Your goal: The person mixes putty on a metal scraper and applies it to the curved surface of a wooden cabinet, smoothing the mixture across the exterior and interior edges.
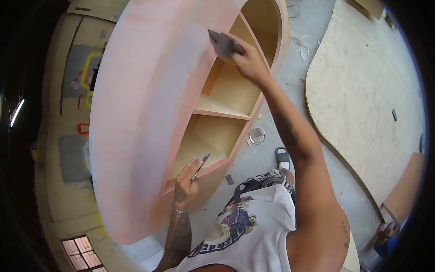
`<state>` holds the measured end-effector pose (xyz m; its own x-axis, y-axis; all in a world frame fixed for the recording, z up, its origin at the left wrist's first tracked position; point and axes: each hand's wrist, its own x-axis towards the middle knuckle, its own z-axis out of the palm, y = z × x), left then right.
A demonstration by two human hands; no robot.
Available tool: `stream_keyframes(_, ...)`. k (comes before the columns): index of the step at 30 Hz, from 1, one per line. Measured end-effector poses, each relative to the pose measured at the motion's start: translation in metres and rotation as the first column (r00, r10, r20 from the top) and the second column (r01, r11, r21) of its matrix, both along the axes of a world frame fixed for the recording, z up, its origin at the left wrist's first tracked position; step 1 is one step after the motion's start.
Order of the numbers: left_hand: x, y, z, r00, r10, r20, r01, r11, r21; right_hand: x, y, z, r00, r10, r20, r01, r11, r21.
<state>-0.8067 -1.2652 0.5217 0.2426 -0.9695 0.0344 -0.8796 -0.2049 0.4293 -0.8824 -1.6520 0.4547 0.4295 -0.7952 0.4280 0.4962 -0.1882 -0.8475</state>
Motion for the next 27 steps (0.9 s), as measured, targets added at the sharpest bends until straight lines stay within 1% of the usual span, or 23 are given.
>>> stream_keyframes(2,-0.007,0.010,-0.008,0.992,0.100,-0.078,-0.102,0.994,-0.029,0.010,-0.023,0.014,0.975,-0.029,-0.220,0.020,0.999,-0.043)
stream_keyframes(3,-0.013,0.016,-0.010,0.978,0.170,-0.124,-0.174,0.984,-0.026,0.013,-0.027,0.020,0.944,-0.041,-0.329,0.020,0.998,-0.066)
stream_keyframes(5,-0.021,0.027,-0.013,0.931,0.299,-0.211,-0.311,0.950,-0.025,0.029,-0.022,0.012,0.950,-0.210,-0.232,0.156,0.960,-0.233)
stream_keyframes(6,-0.024,0.032,-0.013,0.909,0.340,-0.243,-0.354,0.935,-0.016,0.040,-0.017,0.006,0.943,-0.286,-0.172,0.224,0.924,-0.309)
stream_keyframes(8,-0.028,0.038,-0.013,0.855,0.420,-0.306,-0.439,0.898,0.006,0.061,0.015,-0.002,0.910,-0.400,-0.108,0.346,0.877,-0.333)
stream_keyframes(9,-0.027,0.039,-0.014,0.845,0.433,-0.313,-0.454,0.891,0.004,0.067,0.036,-0.002,0.888,-0.454,-0.073,0.406,0.848,-0.341)
stream_keyframes(11,-0.025,0.039,-0.017,0.830,0.452,-0.327,-0.478,0.878,-0.001,0.069,0.082,0.007,0.900,-0.418,-0.122,0.371,0.883,-0.287)
stream_keyframes(12,-0.024,0.035,-0.014,0.850,0.422,-0.316,-0.442,0.897,0.007,0.065,0.094,0.008,0.912,-0.389,-0.130,0.338,0.892,-0.299)
stream_keyframes(15,-0.013,0.019,-0.003,0.896,0.341,-0.285,-0.361,0.932,-0.017,0.039,0.080,0.005,0.970,-0.222,-0.095,0.184,0.934,-0.305)
stream_keyframes(17,-0.015,0.015,-0.001,0.903,0.304,-0.302,-0.332,0.942,-0.045,0.034,0.038,-0.006,0.981,-0.186,-0.049,0.179,0.976,-0.123)
stream_keyframes(20,-0.013,0.020,-0.001,0.896,0.315,-0.314,-0.340,0.940,-0.029,0.031,-0.013,0.020,0.936,-0.330,-0.120,0.298,0.927,-0.230)
stream_keyframes(22,-0.012,0.025,-0.006,0.892,0.322,-0.318,-0.347,0.937,-0.025,0.041,-0.020,0.020,0.934,-0.347,-0.089,0.311,0.908,-0.282)
stream_keyframes(24,-0.013,0.032,-0.011,0.884,0.337,-0.325,-0.364,0.931,-0.024,0.045,-0.012,0.018,0.937,-0.342,-0.073,0.301,0.896,-0.328)
stream_keyframes(27,-0.017,0.043,-0.016,0.858,0.391,-0.334,-0.425,0.905,-0.030,0.048,0.022,0.011,0.942,-0.327,-0.074,0.281,0.890,-0.360)
